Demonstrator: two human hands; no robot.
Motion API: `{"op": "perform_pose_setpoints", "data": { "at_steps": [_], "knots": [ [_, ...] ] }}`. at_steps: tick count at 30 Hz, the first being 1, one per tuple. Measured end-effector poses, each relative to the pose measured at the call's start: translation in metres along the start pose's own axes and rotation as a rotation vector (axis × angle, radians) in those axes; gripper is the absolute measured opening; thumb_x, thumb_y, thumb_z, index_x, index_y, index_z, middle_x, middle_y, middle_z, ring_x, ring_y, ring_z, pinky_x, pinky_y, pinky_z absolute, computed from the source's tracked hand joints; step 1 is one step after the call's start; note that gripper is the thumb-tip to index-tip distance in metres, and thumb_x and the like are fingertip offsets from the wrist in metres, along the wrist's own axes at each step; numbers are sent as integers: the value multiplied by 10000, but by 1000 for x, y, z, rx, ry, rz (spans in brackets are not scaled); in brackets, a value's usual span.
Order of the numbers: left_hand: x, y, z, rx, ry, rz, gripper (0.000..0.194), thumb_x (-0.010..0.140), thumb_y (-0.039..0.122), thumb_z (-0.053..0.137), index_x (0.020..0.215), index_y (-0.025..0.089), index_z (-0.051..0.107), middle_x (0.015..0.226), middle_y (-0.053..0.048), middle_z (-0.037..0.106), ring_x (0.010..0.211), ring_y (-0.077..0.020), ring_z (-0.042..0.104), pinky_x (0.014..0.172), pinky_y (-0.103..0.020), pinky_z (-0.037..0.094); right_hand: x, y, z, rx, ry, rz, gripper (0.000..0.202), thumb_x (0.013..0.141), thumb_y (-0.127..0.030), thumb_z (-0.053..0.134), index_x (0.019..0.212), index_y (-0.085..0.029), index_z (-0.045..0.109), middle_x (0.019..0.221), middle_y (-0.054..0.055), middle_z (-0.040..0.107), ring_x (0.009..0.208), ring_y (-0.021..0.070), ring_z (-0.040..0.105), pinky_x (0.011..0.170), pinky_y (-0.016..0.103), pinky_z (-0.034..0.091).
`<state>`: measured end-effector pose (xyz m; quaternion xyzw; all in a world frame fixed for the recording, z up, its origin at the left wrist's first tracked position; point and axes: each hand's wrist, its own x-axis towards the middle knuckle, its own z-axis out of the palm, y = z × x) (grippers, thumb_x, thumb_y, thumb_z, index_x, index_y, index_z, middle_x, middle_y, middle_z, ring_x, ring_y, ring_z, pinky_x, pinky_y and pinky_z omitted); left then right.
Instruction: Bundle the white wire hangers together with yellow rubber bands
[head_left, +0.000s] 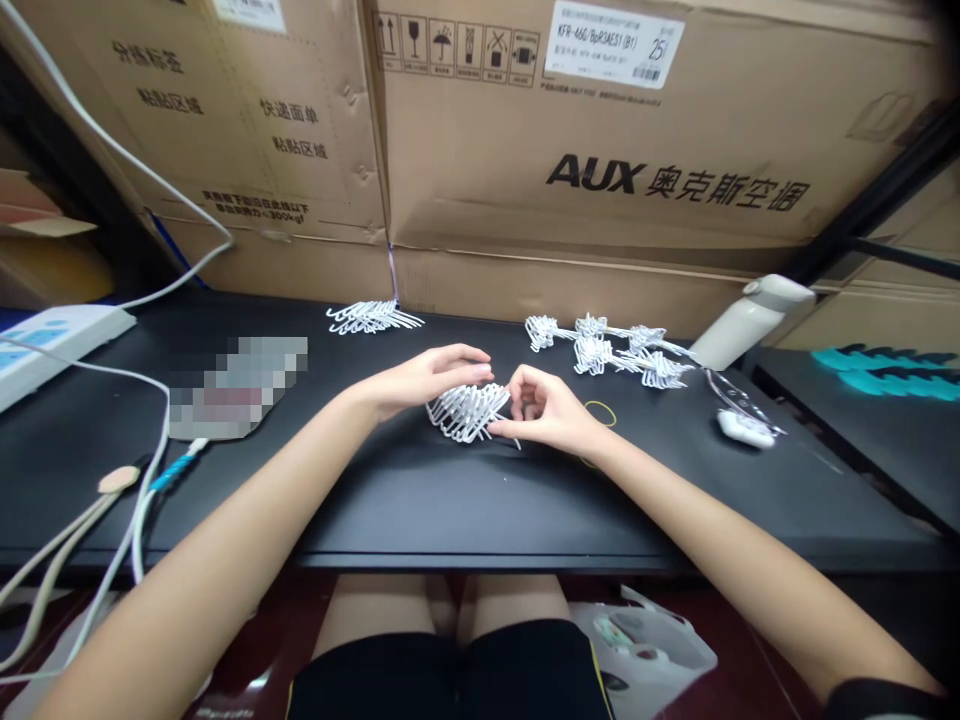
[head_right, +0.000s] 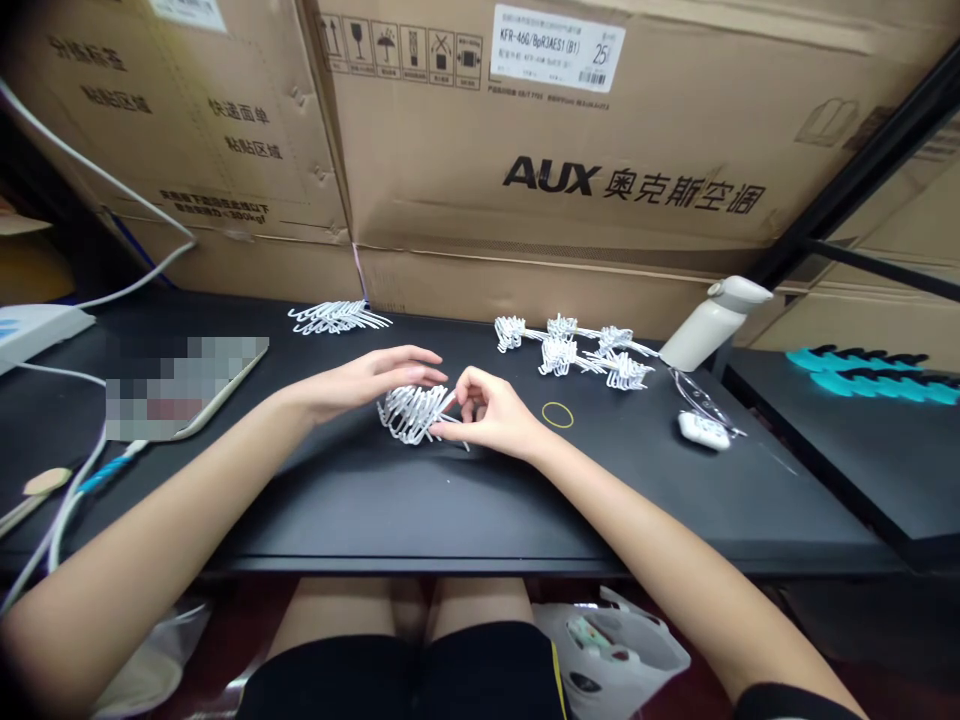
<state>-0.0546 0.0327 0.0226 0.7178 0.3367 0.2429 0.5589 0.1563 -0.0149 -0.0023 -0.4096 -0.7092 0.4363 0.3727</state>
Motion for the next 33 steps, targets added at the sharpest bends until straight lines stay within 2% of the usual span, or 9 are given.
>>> {"op": "perform_pose_setpoints", "data": {
  "at_steps": [3, 5, 8, 10, 13, 19, 26, 30, 33],
  "knots": [
    [-3, -5, -18, 136, -205, -9, 665, 646, 360, 757, 1246, 214, 512, 1221, -94, 604, 1116, -219, 558, 910, -320, 435, 4, 3, 1, 51, -6, 37, 588, 527, -383, 818, 954, -205, 455, 749, -29, 591, 522, 71, 465, 471, 204, 369],
    [-3, -8, -26, 207, -300, 12, 656, 608, 299, 784, 1213, 200, 549, 1160, -74, 633, 1074, -205, 572, 910, -301, 427, 6, 7, 4, 14, -18, 26, 599, 555, -392, 805, 1030, -184, 506, 761, -15, 595, 541, 76, 460, 484, 209, 364],
    [0, -12, -30, 223, -373, 16, 507, 613, 265, 779, 1085, 153, 629, 1012, -58, 682, 932, -185, 612, 845, -276, 449, 7, 12, 10, -112, -35, -49, 445, 617, -432, 765, 930, -148, 624, 741, 1, 584, 586, 94, 459, 523, 225, 362],
    [1, -13, -29, 232, -375, -5, 399, 623, 277, 772, 982, 136, 671, 905, -43, 698, 826, -171, 619, 761, -252, 461, 6, 12, 14, -166, -41, -96, 383, 660, -449, 734, 870, -139, 653, 716, 4, 580, 610, 109, 470, 554, 236, 370],
    [2, -15, -26, 268, -357, -24, 326, 613, 305, 775, 881, 132, 703, 805, -25, 700, 727, -159, 608, 664, -228, 449, 4, 13, 16, -181, -40, -122, 373, 681, -444, 723, 882, -135, 662, 739, 14, 605, 636, 124, 497, 589, 247, 394],
    [1, -13, -17, 298, -322, 8, 358, 611, 369, 767, 866, 123, 713, 782, -38, 694, 678, -153, 586, 613, -227, 423, 4, 15, 11, -124, -68, -123, 389, 670, -427, 737, 912, -134, 653, 811, 36, 643, 724, 164, 572, 656, 265, 448],
    [1, -10, 0, 432, -199, 110, 413, 608, 454, 750, 834, 113, 698, 701, 5, 623, 628, -120, 508, 553, -209, 344, 3, 13, 3, -256, 27, -146, 387, 624, -428, 771, 845, -138, 641, 754, 19, 614, 682, 147, 540, 636, 259, 432],
    [2, -10, 4, 455, -174, 108, 413, 588, 461, 759, 803, 114, 693, 683, 5, 612, 617, -117, 501, 544, -210, 339, 4, 13, 1, -183, -26, -128, 348, 630, -400, 774, 811, -140, 629, 756, 18, 618, 713, 157, 563, 659, 266, 447],
    [3, -10, 4, 398, -177, 49, 391, 583, 448, 765, 764, 113, 679, 649, 0, 605, 590, -115, 499, 521, -211, 339, 6, 15, 0, -33, -77, -82, 342, 641, -387, 769, 834, -142, 629, 800, 33, 643, 758, 176, 601, 704, 293, 477]
  ]
}}
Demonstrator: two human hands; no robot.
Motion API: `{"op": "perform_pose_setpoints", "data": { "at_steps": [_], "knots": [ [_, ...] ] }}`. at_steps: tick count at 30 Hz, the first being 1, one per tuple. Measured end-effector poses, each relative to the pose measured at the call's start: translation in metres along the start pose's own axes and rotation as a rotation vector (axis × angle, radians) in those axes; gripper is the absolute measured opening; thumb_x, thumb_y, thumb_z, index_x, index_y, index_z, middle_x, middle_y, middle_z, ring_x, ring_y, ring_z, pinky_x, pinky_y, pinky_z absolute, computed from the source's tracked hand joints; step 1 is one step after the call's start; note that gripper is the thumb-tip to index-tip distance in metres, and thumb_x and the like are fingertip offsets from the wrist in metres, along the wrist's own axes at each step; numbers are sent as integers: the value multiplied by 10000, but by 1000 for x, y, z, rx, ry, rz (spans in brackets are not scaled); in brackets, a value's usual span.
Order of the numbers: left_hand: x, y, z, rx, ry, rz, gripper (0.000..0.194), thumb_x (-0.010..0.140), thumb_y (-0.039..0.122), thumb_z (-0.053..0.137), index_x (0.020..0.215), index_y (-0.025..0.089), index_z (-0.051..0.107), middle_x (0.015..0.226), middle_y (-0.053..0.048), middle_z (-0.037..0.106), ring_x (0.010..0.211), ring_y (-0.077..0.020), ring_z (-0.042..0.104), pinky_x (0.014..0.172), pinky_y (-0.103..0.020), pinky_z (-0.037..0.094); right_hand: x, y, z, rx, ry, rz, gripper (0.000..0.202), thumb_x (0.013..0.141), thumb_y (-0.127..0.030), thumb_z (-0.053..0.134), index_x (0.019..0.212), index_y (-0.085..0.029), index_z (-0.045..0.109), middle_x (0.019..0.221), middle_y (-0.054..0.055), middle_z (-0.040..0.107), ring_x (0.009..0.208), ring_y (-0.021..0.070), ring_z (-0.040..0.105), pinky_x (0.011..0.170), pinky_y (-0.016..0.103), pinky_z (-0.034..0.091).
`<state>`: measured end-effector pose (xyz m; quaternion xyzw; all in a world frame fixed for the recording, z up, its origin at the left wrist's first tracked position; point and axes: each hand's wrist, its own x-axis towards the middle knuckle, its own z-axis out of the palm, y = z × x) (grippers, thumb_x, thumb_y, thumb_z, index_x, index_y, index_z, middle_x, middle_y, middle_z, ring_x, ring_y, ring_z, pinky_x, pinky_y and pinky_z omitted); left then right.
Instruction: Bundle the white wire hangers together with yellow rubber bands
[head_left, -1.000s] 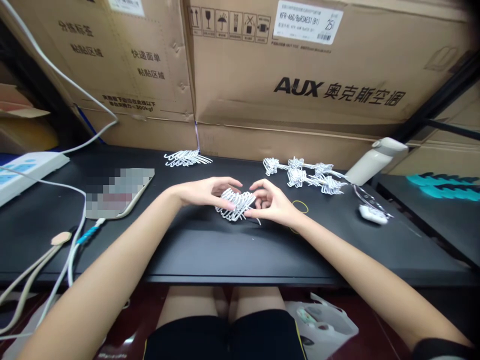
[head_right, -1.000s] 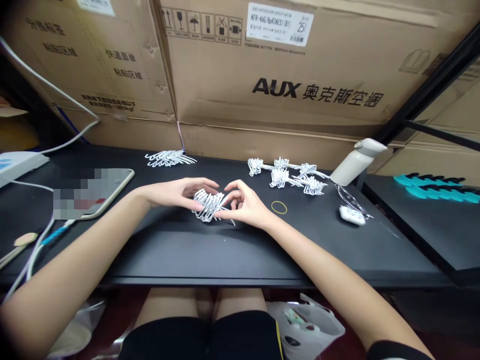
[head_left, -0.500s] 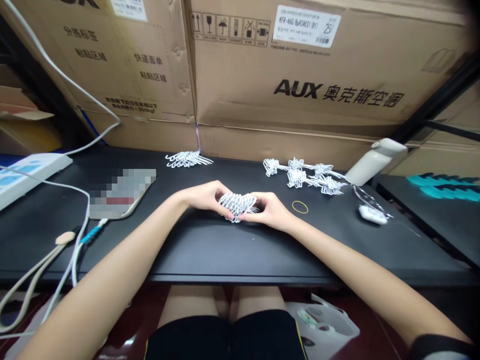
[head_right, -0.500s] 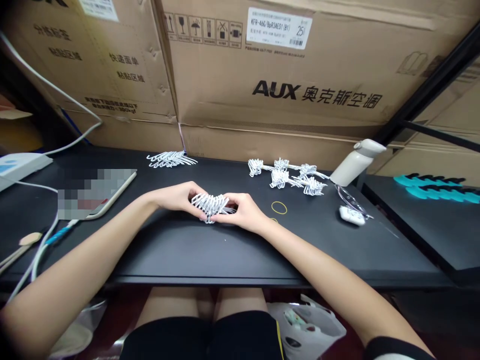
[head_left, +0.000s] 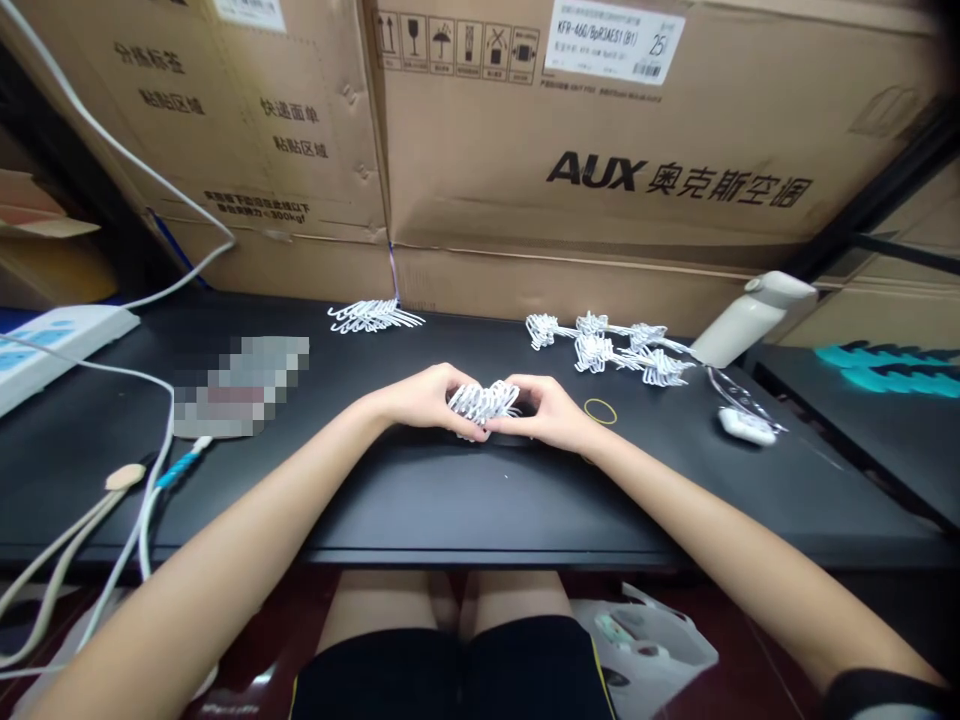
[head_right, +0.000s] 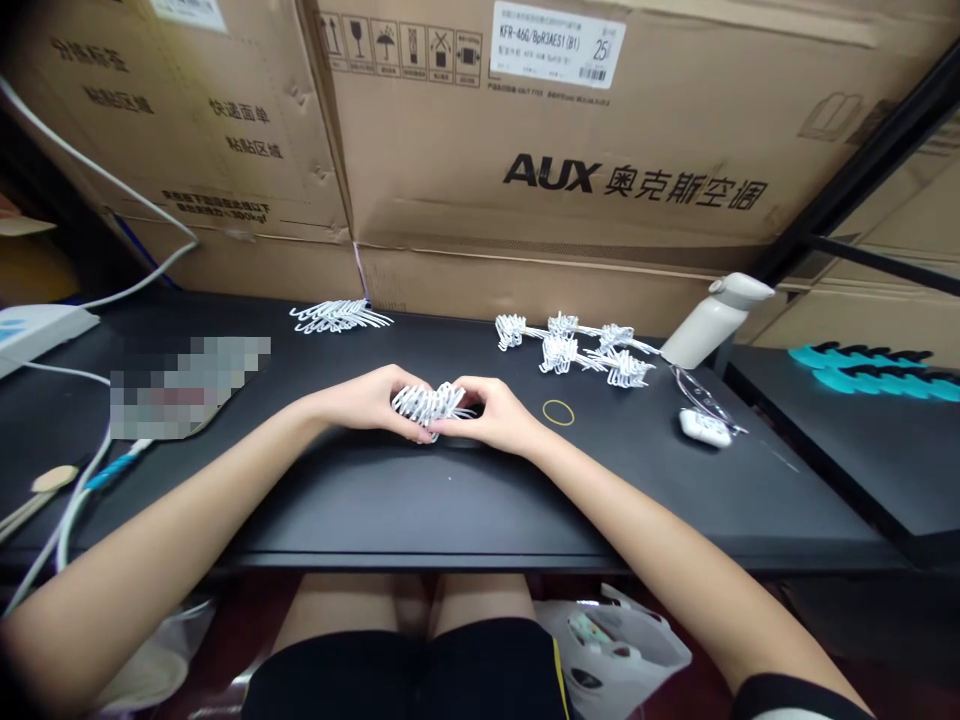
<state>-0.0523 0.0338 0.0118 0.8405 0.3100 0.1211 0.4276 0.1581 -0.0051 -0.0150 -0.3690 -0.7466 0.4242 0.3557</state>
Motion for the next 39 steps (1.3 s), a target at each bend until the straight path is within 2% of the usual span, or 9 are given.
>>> {"op": "perform_pose_setpoints", "data": {
  "at_steps": [3, 8, 12, 15, 18, 23, 28, 32, 39],
  "knots": [
    [0, -2, -2, -124, -25, -60, 378, 593, 429, 765, 783, 113, 681, 666, -17, 629, 596, -125, 530, 534, -220, 377, 3, 3, 0, 170, -8, 65, 318, 666, -384, 752, 844, -148, 632, 826, 40, 662, 791, 182, 629, 758, 319, 497],
    [0, -7, -5, -268, -39, -108, 368, 622, 388, 761, 890, 139, 712, 734, -27, 671, 638, -129, 565, 586, -228, 417, 7, 3, 3, 299, 77, 132, 295, 680, -404, 735, 808, -161, 628, 808, 26, 663, 762, 162, 638, 769, 320, 513],
    [1, -6, -4, -248, -46, -108, 336, 598, 376, 781, 818, 133, 708, 680, -13, 657, 599, -116, 548, 549, -214, 398, 5, 2, 4, 230, 75, 82, 362, 641, -347, 777, 912, -166, 619, 791, 15, 651, 697, 143, 626, 720, 301, 523],
    [1, -4, -3, -220, -65, -96, 340, 591, 380, 784, 800, 124, 702, 673, -14, 654, 593, -114, 545, 541, -212, 396, 2, 1, 4, 161, 47, 30, 416, 642, -341, 777, 986, -163, 626, 872, 40, 659, 737, 157, 634, 731, 307, 531],
    [0, -3, -3, -202, -64, -84, 348, 591, 387, 781, 802, 120, 704, 675, -19, 654, 593, -115, 548, 537, -211, 398, 1, 2, 3, 173, 78, 9, 463, 634, -345, 781, 1032, -164, 630, 933, 54, 659, 780, 164, 643, 756, 314, 540],
    [-1, -2, -3, -154, -55, -72, 367, 598, 411, 769, 811, 118, 708, 680, -30, 658, 589, -124, 552, 530, -216, 403, 3, 4, -5, 237, 55, 38, 458, 571, -315, 817, 969, -148, 661, 898, 53, 688, 812, 177, 662, 803, 338, 548],
    [-1, -2, -4, -103, -63, -54, 390, 640, 440, 735, 847, 110, 704, 722, -42, 660, 616, -130, 552, 539, -218, 402, 0, -1, -14, 188, 65, 92, 522, 551, -306, 822, 1018, -134, 664, 906, 74, 715, 840, 207, 685, 846, 385, 549],
    [-1, -2, -4, -92, -65, -49, 398, 648, 445, 728, 860, 110, 699, 710, -35, 651, 602, -127, 547, 524, -214, 392, -1, -5, -16, 145, 53, 95, 567, 526, -282, 833, 1040, -119, 658, 896, 76, 718, 829, 210, 691, 842, 391, 556],
    [-2, 2, -4, -145, -76, -49, 393, 646, 419, 739, 888, 111, 695, 715, -29, 646, 608, -120, 540, 538, -212, 404, -2, -5, -24, 39, 3, 30, 537, 561, -315, 817, 1037, -124, 657, 881, 68, 705, 747, 186, 673, 777, 380, 565]
  ]
}}
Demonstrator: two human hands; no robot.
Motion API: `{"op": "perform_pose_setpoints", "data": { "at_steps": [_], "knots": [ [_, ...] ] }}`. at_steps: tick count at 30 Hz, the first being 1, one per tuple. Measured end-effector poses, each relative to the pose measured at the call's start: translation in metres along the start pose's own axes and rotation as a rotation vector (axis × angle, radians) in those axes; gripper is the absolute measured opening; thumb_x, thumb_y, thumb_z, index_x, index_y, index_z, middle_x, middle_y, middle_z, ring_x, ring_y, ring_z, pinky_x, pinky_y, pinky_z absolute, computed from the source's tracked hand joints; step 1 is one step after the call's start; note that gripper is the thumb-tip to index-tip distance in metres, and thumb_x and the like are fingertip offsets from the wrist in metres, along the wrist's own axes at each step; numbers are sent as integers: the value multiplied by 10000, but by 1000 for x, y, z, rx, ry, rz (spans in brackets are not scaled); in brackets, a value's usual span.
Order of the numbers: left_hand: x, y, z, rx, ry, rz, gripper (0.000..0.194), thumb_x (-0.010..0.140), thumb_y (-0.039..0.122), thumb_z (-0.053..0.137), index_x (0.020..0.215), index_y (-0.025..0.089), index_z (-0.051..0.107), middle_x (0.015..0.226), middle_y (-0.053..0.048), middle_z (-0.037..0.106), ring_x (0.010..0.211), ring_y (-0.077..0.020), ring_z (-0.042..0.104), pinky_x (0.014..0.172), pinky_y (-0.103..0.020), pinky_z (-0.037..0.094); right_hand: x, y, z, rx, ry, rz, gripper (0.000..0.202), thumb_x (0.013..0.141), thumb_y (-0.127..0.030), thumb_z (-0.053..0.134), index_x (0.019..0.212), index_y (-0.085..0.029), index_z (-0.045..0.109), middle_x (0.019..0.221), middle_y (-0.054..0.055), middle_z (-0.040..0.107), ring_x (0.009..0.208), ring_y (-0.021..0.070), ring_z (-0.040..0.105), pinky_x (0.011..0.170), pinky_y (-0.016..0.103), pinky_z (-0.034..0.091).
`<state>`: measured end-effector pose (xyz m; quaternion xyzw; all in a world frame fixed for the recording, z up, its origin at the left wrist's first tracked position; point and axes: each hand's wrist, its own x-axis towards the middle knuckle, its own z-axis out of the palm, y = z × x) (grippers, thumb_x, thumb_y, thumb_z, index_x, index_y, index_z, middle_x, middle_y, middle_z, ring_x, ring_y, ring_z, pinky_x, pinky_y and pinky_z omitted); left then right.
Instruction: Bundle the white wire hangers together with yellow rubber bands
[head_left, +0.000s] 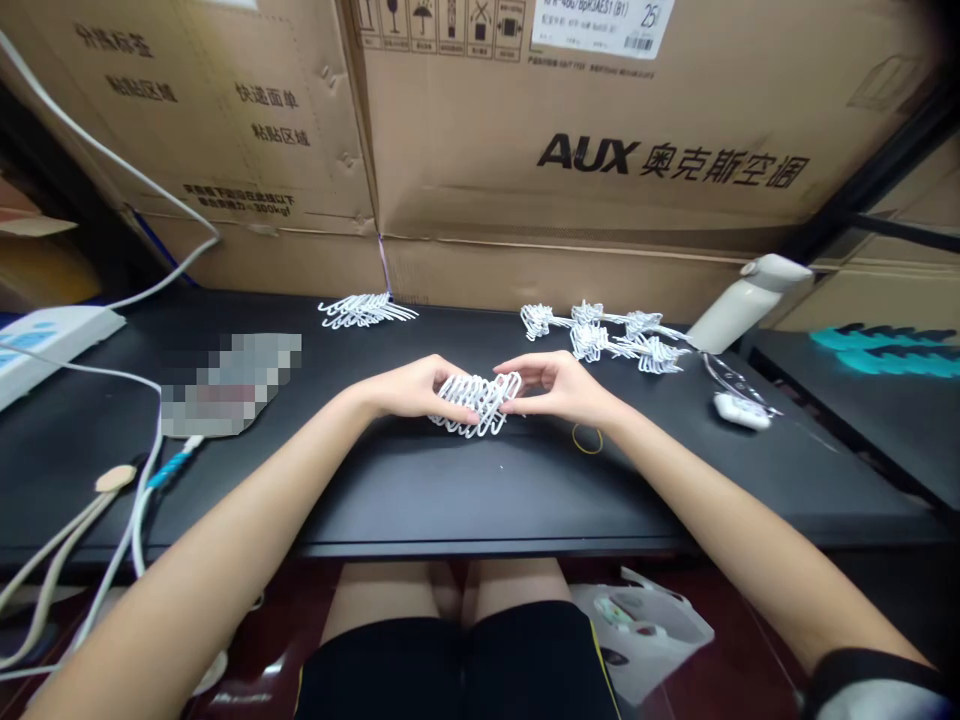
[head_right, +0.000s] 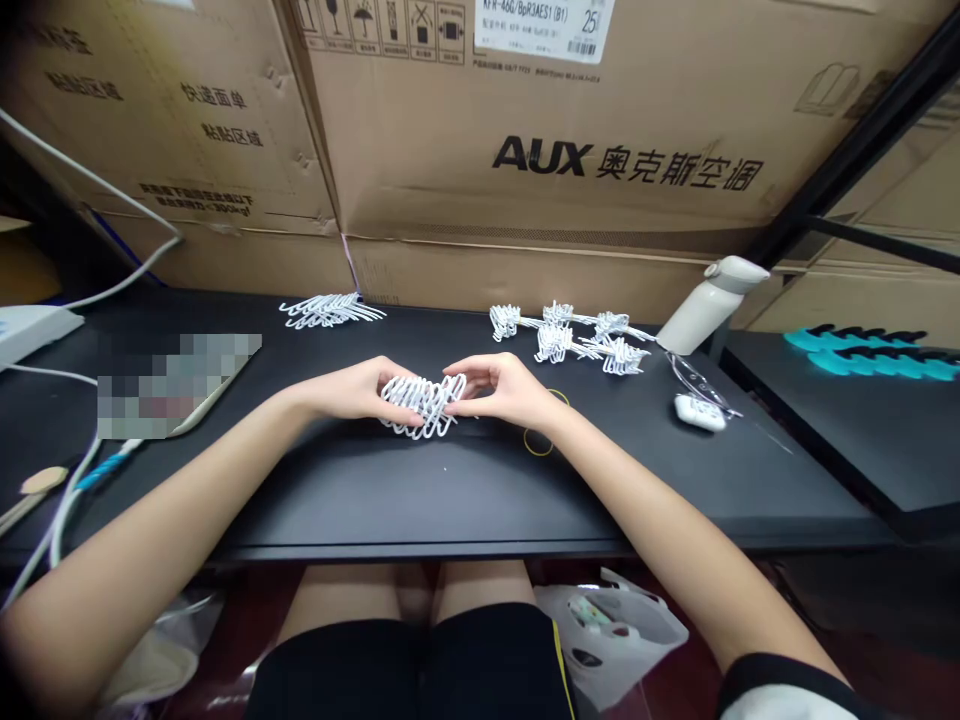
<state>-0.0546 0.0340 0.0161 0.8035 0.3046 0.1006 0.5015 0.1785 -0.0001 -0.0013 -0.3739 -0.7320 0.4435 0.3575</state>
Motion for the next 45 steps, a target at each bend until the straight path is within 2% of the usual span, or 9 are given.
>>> {"op": "perform_pose_setpoints", "data": {
  "at_steps": [6, 13, 21, 27, 30, 33, 38, 42, 45],
  "knots": [
    [-1, 1, -1, -18, -16, -5, 396, 644, 412, 741, 887, 104, 691, 715, -30, 639, 609, -121, 539, 539, -215, 416, -3, -6, -4, -173, -54, -72, 447, 619, -353, 782, 1003, -149, 676, 923, 72, 693, 825, 211, 657, 791, 362, 541],
    [-1, 1, -2, -16, -25, 10, 366, 624, 376, 760, 875, 117, 694, 709, -25, 652, 630, -126, 560, 565, -213, 435, -5, -10, 3, -180, -94, -110, 469, 609, -357, 785, 1019, -170, 656, 938, 48, 649, 835, 189, 618, 785, 333, 526],
    [-3, 5, -4, -5, -54, -16, 411, 610, 370, 773, 933, 131, 685, 806, -43, 691, 705, -158, 610, 623, -233, 465, -4, -1, 19, -120, 17, -123, 365, 672, -403, 741, 930, -158, 660, 848, 40, 633, 719, 149, 566, 664, 286, 492],
    [-1, 6, 1, -4, -30, -2, 350, 618, 369, 768, 859, 125, 697, 727, -32, 685, 638, -140, 599, 567, -214, 447, -3, 2, 29, -136, 122, -141, 408, 621, -463, 764, 874, -171, 631, 783, 26, 611, 627, 128, 528, 596, 273, 472],
    [2, 4, 7, -6, 2, 44, 339, 593, 363, 781, 814, 122, 691, 696, -20, 671, 603, -127, 583, 550, -209, 443, -3, 4, 34, -135, 176, -173, 398, 591, -468, 782, 797, -176, 608, 757, 17, 585, 607, 123, 512, 601, 281, 478],
    [3, 3, 12, -13, 25, 58, 340, 579, 349, 789, 808, 120, 687, 676, -14, 662, 586, -122, 576, 528, -201, 433, -3, 5, 37, -95, 192, -158, 388, 600, -457, 780, 793, -182, 586, 784, 24, 593, 666, 147, 559, 646, 297, 500],
    [6, 0, 17, -45, 54, 56, 277, 632, 318, 756, 802, 112, 686, 653, -26, 662, 581, -126, 587, 524, -199, 438, -2, 2, 33, -51, 189, -112, 384, 611, -427, 780, 806, -180, 559, 801, 28, 615, 703, 160, 589, 661, 299, 507],
    [8, -1, 19, -10, 126, 75, 306, 643, 337, 747, 835, 107, 685, 647, -27, 655, 576, -132, 590, 523, -207, 440, -1, -3, 23, -103, 179, -79, 380, 590, -411, 795, 793, -180, 571, 784, 19, 619, 696, 154, 584, 664, 297, 504],
    [8, -1, 18, 33, 149, 83, 324, 656, 369, 736, 838, 106, 682, 654, -25, 655, 576, -130, 586, 532, -211, 439, -1, -4, 16, -28, 187, -49, 377, 567, -395, 813, 777, -174, 590, 737, 14, 616, 656, 143, 581, 632, 292, 511]
  ]
}}
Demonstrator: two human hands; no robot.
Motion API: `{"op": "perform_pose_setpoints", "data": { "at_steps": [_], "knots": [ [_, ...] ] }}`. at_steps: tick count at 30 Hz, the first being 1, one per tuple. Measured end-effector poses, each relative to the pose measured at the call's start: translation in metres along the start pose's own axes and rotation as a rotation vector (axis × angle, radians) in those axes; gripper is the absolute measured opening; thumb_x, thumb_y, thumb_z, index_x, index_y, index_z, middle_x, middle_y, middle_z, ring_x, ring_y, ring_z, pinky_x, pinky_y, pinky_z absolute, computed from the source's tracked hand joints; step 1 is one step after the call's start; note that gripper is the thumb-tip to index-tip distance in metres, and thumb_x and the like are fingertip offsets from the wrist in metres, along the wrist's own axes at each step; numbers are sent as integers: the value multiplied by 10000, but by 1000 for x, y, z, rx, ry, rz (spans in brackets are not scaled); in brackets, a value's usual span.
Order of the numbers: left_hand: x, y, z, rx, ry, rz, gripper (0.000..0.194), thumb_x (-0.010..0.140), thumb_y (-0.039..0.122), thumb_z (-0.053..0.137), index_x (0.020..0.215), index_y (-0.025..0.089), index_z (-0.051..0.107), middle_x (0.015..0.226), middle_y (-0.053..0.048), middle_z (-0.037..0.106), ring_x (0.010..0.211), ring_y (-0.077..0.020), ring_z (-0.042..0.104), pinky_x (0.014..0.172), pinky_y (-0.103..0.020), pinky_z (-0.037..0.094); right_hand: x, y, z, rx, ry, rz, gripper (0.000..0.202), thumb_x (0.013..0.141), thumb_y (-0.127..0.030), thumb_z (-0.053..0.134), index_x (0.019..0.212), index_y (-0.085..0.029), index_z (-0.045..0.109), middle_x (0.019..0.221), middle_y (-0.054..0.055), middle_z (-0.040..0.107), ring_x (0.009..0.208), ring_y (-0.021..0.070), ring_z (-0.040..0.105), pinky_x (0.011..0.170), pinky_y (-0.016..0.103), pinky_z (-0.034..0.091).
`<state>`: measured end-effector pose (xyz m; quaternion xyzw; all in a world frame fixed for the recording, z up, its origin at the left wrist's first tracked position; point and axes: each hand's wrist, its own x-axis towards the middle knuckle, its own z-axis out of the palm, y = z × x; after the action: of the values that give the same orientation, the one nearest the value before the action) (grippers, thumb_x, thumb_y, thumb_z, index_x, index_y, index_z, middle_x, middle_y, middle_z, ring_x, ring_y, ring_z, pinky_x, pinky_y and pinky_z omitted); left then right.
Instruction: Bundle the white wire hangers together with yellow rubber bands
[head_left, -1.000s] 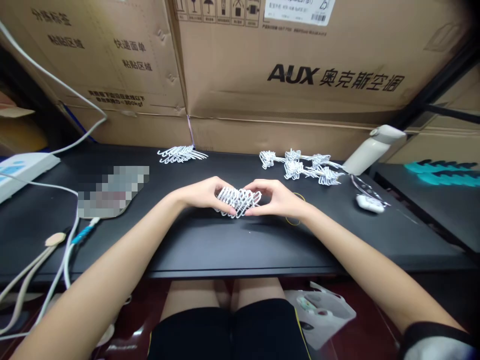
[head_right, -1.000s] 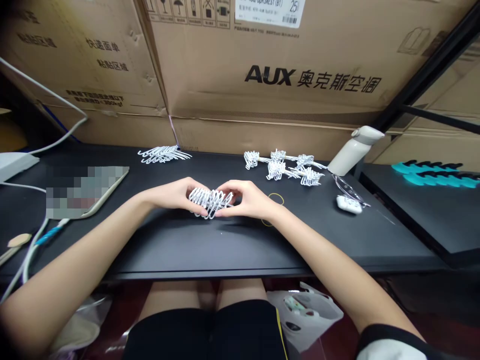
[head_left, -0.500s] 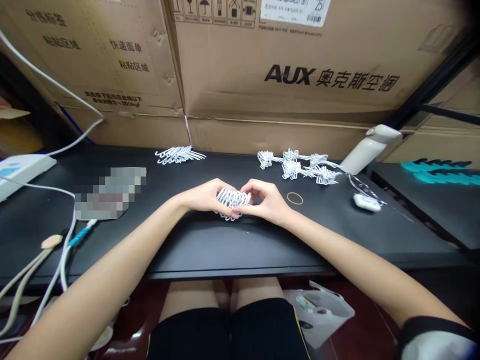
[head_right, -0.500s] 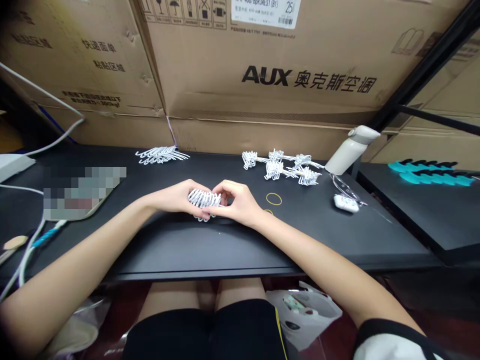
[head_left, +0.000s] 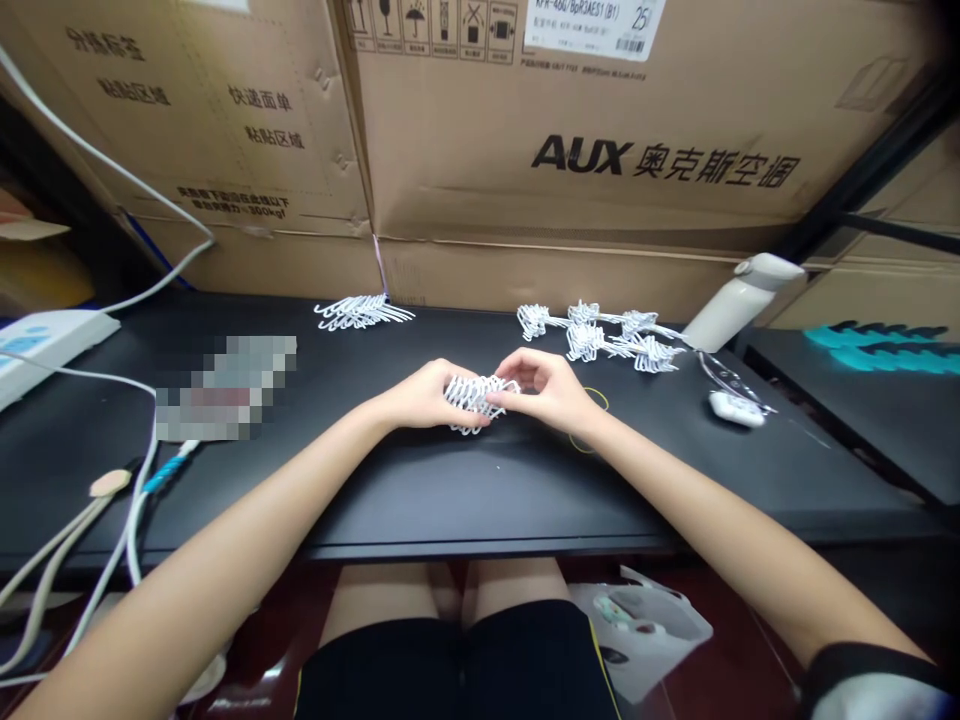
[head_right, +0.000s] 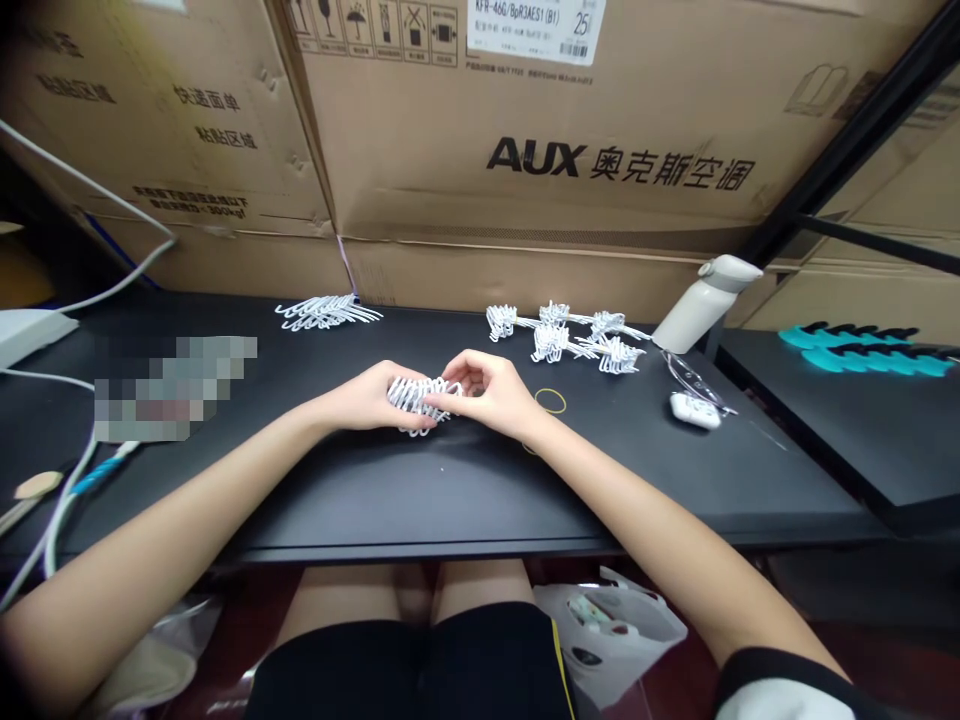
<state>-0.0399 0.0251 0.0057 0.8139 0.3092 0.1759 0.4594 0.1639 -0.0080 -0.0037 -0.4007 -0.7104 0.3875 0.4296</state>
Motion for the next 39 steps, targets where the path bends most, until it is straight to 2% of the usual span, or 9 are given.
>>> {"op": "perform_pose_setpoints", "data": {
  "at_steps": [7, 14, 18, 20, 22, 26, 29, 33, 39],
  "knots": [
    [0, 0, -2, -14, -14, 18, 380, 663, 381, 731, 932, 116, 691, 728, -30, 678, 599, -125, 583, 564, -217, 459, 4, 7, 6, 205, 114, 58, 361, 583, -418, 798, 711, -156, 585, 631, 10, 618, 515, 120, 585, 497, 262, 512],
    [0, 1, -2, -6, 2, 6, 358, 677, 366, 715, 933, 117, 696, 704, -29, 671, 584, -121, 580, 550, -212, 448, 6, 7, -2, 356, -76, 201, 442, 513, -279, 843, 879, -151, 632, 815, 32, 677, 632, 141, 664, 584, 275, 575],
    [0, 0, -1, 16, 22, 11, 350, 675, 364, 708, 928, 123, 699, 710, -26, 674, 589, -122, 582, 558, -213, 439, 6, 8, -3, 355, -21, 204, 369, 546, -298, 828, 828, -139, 651, 681, 28, 681, 602, 157, 663, 617, 310, 577],
    [0, -1, 1, 55, 53, 15, 342, 681, 358, 696, 936, 129, 700, 711, -19, 673, 597, -124, 584, 560, -211, 429, 7, 9, -2, 326, 7, 202, 360, 557, -331, 818, 813, -134, 659, 623, 28, 671, 600, 171, 661, 643, 335, 575],
    [2, -3, 4, 108, 115, 18, 322, 691, 352, 677, 920, 127, 699, 685, -10, 664, 593, -126, 580, 550, -207, 413, 6, 8, -1, 275, 28, 193, 387, 571, -367, 804, 845, -131, 667, 666, 42, 676, 624, 181, 663, 660, 349, 569],
    [7, -6, 16, 260, 346, 33, 246, 690, 342, 653, 789, 118, 674, 626, 0, 630, 579, -128, 552, 517, -205, 366, 1, 3, 7, -1, 115, 111, 598, 641, -434, 750, 1144, -156, 587, 1011, 101, 644, 628, 149, 635, 635, 335, 545],
    [10, -5, 26, 398, 452, 74, 209, 718, 338, 622, 751, 134, 646, 672, -13, 641, 607, -144, 565, 538, -220, 366, -3, -1, 19, -251, 135, 52, 725, 687, -473, 706, 1298, -178, 452, 1051, 109, 615, 664, 156, 614, 680, 353, 526],
    [9, -3, 34, 516, 471, 95, 220, 789, 341, 547, 904, 173, 632, 841, -32, 678, 707, -182, 615, 611, -249, 410, -5, -3, 28, -380, 126, 17, 669, 725, -499, 652, 1262, -157, 444, 948, 93, 620, 749, 192, 604, 726, 373, 505],
    [6, 3, 37, 698, 413, -6, 312, 816, 309, 495, 1087, 173, 566, 893, -63, 689, 756, -244, 651, 612, -288, 429, -3, -1, 23, -301, 83, 69, 597, 659, -403, 701, 1158, -190, 453, 737, -7, 600, 617, 153, 584, 597, 297, 489]
  ]
}}
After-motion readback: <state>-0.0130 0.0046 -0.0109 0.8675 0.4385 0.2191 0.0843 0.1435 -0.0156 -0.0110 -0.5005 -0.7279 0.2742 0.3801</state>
